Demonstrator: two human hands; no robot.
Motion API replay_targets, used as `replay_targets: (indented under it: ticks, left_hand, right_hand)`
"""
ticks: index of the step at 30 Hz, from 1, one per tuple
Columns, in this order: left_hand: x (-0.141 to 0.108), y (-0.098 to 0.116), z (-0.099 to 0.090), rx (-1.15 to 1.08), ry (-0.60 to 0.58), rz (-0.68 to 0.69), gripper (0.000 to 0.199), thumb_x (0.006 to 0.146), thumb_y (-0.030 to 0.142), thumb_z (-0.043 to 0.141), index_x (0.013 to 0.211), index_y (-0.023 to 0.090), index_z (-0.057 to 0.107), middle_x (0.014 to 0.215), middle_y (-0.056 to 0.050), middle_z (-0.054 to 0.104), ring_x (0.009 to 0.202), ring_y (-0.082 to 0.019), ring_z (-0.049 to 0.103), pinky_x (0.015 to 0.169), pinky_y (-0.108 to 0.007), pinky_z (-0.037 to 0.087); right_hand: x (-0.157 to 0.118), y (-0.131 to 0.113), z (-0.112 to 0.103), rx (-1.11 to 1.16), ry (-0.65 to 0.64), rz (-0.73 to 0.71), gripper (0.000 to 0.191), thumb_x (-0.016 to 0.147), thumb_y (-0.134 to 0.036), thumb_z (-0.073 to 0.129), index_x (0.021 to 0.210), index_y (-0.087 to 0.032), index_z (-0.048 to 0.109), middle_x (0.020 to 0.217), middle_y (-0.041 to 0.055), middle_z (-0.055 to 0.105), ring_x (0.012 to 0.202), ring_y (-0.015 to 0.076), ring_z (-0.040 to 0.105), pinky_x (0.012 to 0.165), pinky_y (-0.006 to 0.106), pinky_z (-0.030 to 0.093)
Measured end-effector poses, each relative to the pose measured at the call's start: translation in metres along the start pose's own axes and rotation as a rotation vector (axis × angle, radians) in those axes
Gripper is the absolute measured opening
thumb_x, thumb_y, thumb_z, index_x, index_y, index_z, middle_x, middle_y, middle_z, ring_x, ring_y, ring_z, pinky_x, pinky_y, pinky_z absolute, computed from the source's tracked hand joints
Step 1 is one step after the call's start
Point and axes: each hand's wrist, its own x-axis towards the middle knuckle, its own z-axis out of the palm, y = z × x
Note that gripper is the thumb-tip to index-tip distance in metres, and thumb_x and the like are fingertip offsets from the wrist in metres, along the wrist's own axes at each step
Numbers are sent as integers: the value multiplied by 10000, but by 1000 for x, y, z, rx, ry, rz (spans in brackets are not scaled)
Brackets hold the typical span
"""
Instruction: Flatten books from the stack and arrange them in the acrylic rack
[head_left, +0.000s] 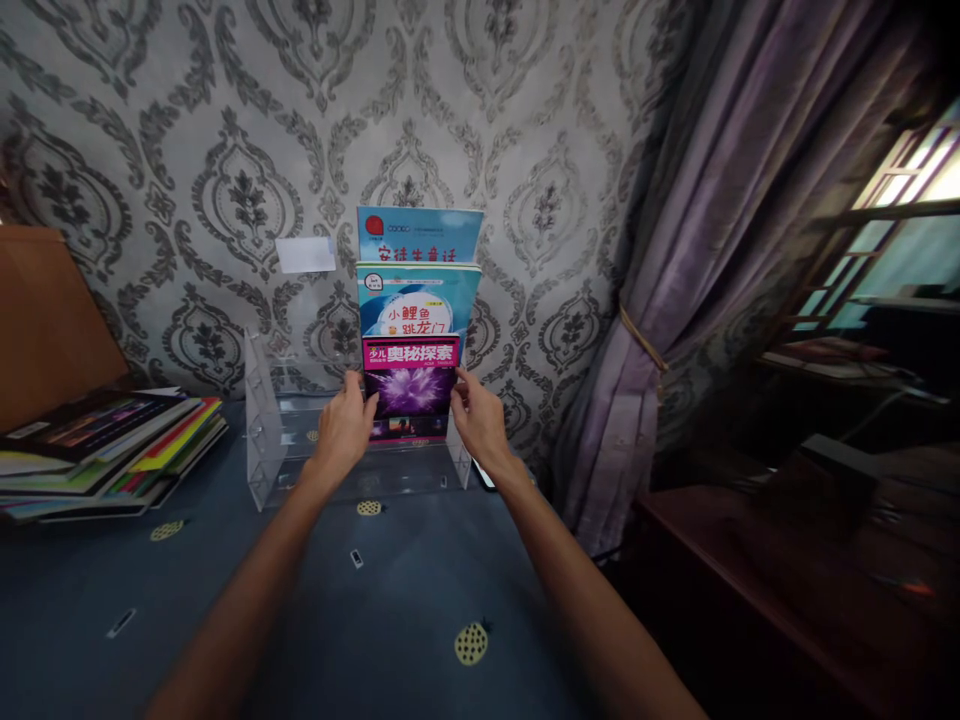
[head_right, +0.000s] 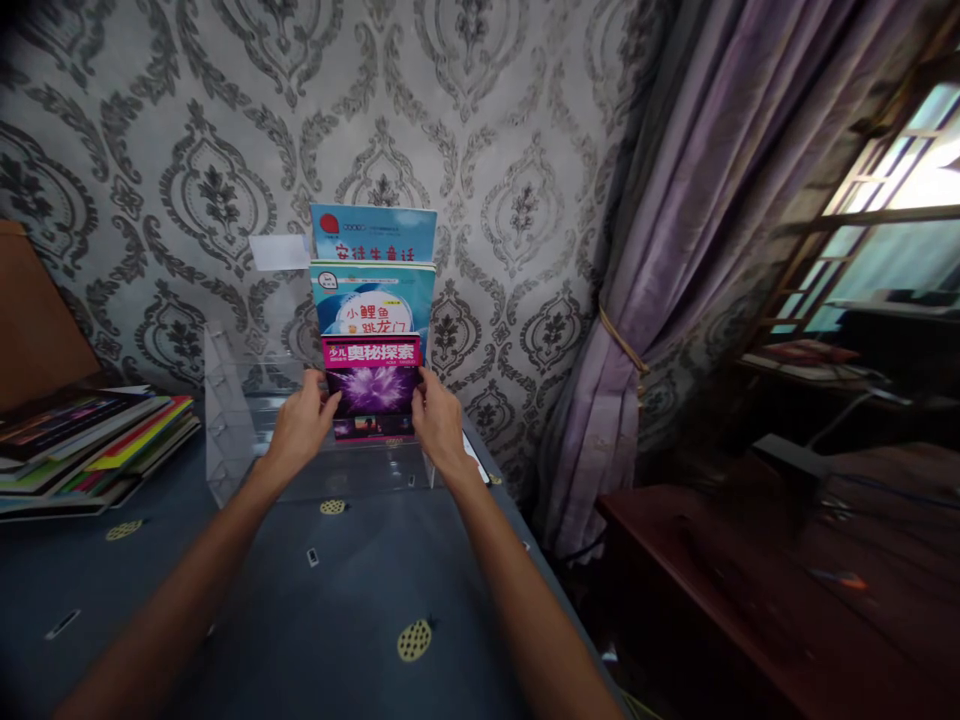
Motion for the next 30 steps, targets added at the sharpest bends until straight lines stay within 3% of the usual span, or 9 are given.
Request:
replay_targets:
  ticks: [11,21,30]
  left_hand:
    - [-1,-4,3,-64,30,4,222,1000,305,465,1166,161,493,937,-127,738,871,-300,724,756,-372,523]
    - [2,-8,6,-25,55,11,195,987,300,467,1122,165,511,898,-101,727,820,-279,716,717,-348,511]
    - [3,-5,7,-25,34,10,134,983,269,488,1070,183,542,831,-83,701,796,-270,701,711,-338,492]
  right_hand:
    - [1,-3,-3,104,-26,73,371,890,-267,501,1223,-181,638,945,100,767,783,245,705,761,380,537]
    - [0,-8,-3,109,82,79,421,852,-246,520,1257,-184,622,898,76,752,735,237,678,730,374,526]
    - [7,-6,-11,188,48,74,300,867,-239,498,1077,-200,709,974,90,770,861,243,713,793,382,556]
